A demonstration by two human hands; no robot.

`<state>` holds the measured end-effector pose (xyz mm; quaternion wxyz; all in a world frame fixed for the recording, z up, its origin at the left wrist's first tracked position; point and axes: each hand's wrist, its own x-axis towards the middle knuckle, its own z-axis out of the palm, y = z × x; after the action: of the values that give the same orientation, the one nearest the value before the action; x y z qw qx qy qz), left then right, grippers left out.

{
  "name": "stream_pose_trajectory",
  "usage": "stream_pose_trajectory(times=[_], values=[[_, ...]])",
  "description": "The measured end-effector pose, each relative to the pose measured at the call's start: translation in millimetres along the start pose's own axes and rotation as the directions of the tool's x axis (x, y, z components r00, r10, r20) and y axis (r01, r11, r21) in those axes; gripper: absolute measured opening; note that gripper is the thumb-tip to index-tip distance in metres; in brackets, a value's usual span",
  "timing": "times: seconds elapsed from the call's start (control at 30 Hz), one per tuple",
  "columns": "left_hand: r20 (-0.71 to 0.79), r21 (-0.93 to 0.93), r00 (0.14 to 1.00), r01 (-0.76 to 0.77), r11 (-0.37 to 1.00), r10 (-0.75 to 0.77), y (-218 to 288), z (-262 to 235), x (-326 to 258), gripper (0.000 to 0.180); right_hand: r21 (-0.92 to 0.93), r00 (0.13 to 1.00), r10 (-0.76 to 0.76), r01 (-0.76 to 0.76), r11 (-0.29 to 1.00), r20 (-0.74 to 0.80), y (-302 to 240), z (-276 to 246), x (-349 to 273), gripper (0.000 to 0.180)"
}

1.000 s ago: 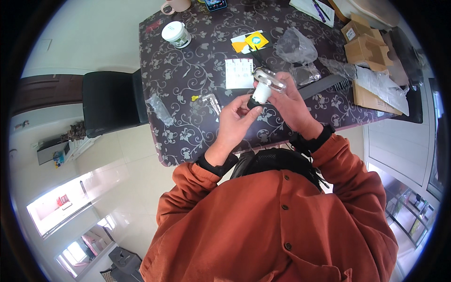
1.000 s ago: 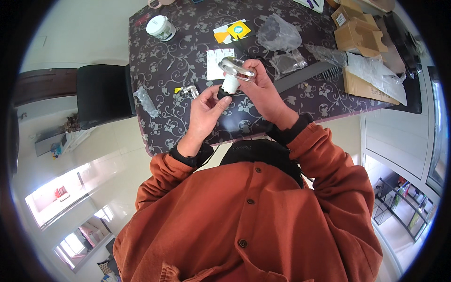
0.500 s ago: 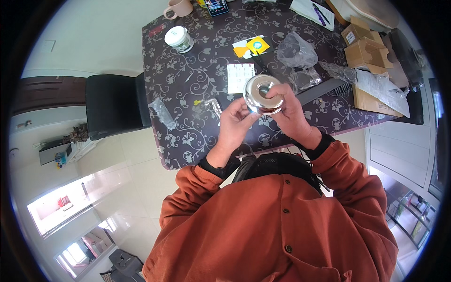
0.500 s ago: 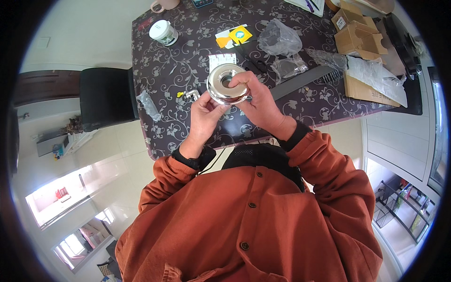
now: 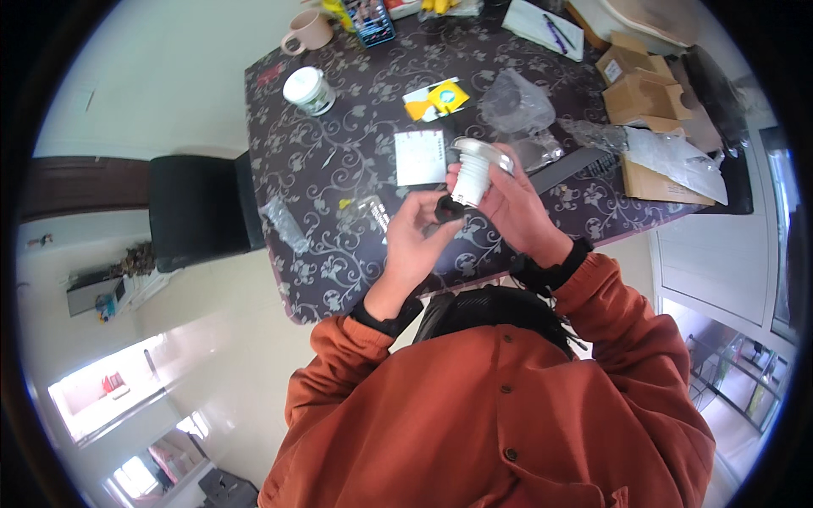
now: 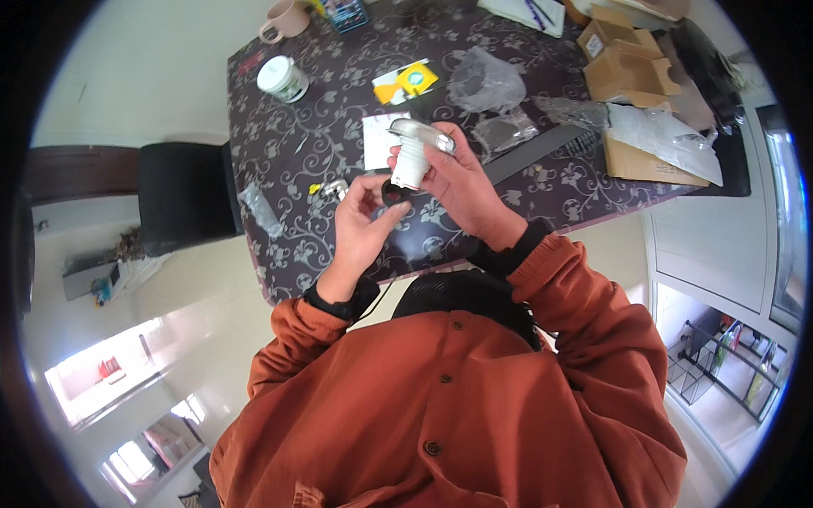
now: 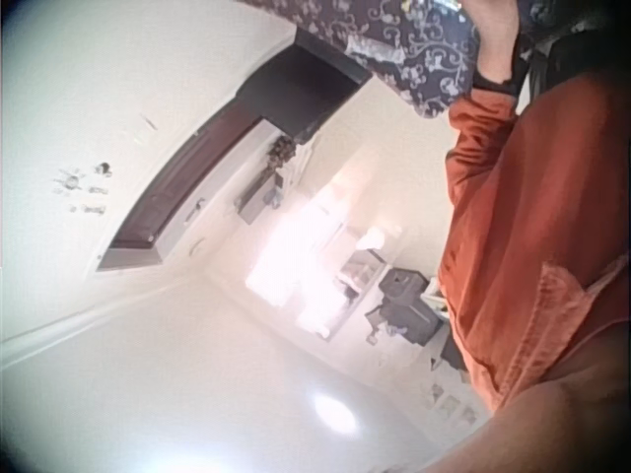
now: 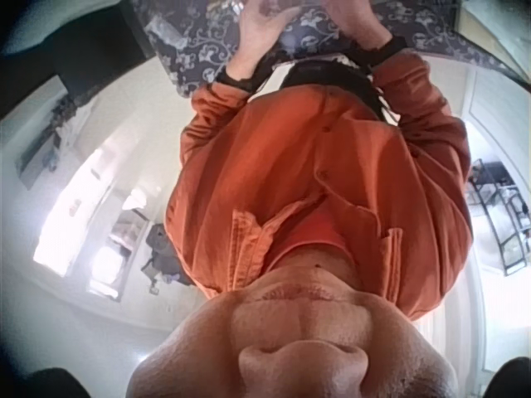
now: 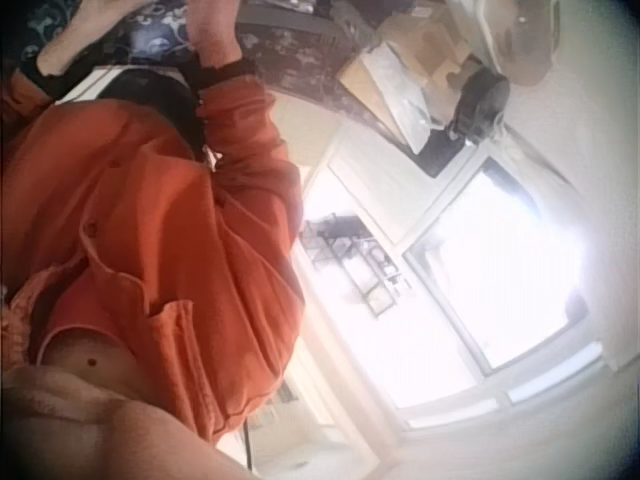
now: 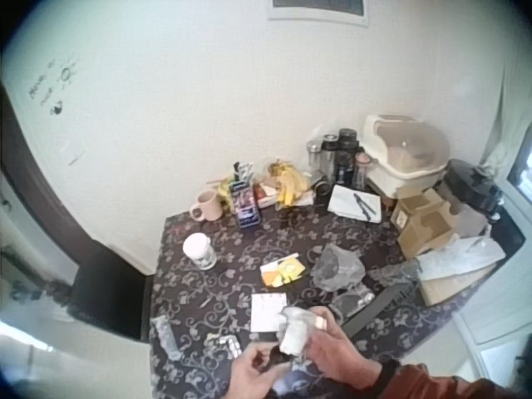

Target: The person unpacks several small hardware components from plastic bags on a table, including a metal fitting, a circular metal part, and a long gray bracket. They examine a printed instruction sheet, then attach a circular metal piece to the bracket and place the assembled parts on the table.

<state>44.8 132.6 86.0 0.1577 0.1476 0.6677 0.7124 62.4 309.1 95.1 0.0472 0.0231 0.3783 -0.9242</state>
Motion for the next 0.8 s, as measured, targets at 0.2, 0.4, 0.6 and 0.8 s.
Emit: stream_pose_trajectory(times=[0.2, 0.4, 0.6, 0.8], values=[[0.094, 0.368, 0.992, 0.041, 0.929, -0.08, -28, -12, 4, 0.032, 0.454, 0.976, 0.174, -0.214, 0.865, 0.129, -23, -6, -1, 0.045], [0.154, 0.795, 0.966, 0.004, 0.606, -0.208, -72, -32, 2, 0.037, -0.475, 0.976, -0.218, 0.202, 0.856, 0.022, -29, -1, -8, 0.076], [0.151, 0.874, 0.987, -0.107, 0.475, -0.056, -96, -38, 0, 0.036, -0.521, 0.952, -0.292, 0.298, 0.799, 0.097, -31, -2, -9, 0.079], [0.082, 0.88, 0.992, -0.027, 0.474, -0.096, -107, -39, 7, 0.04, -0.481, 0.944, -0.303, 0.328, 0.813, 0.13, -28, -5, -9, 0.08]])
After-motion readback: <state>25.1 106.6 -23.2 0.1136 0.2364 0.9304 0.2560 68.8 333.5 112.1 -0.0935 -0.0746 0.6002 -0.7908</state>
